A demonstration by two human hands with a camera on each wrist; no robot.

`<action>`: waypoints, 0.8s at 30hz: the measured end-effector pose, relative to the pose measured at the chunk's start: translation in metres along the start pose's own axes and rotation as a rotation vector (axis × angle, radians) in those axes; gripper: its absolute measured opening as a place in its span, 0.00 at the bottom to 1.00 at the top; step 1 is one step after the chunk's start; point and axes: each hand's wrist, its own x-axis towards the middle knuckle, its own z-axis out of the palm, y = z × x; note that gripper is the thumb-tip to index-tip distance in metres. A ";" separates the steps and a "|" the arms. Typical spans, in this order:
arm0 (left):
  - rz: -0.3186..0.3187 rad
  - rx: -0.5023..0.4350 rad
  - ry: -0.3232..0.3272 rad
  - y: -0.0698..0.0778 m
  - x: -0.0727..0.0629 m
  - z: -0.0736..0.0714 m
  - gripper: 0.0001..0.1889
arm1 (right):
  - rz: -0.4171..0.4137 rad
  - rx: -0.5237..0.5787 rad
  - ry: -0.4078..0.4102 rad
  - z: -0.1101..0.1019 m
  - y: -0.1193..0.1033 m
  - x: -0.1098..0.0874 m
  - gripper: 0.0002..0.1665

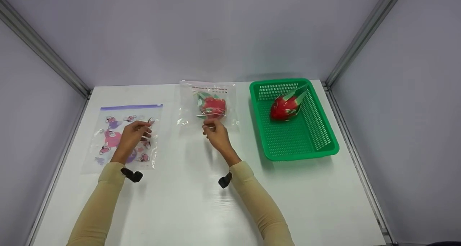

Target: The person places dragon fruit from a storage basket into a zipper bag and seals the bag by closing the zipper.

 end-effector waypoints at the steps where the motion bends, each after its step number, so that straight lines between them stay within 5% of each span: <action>1: 0.001 0.008 0.007 -0.001 0.000 -0.003 0.17 | 0.010 0.005 -0.009 0.002 0.000 0.000 0.16; 24: -0.053 0.179 0.174 -0.031 -0.008 -0.057 0.19 | 0.155 -0.088 -0.222 0.064 0.004 0.011 0.16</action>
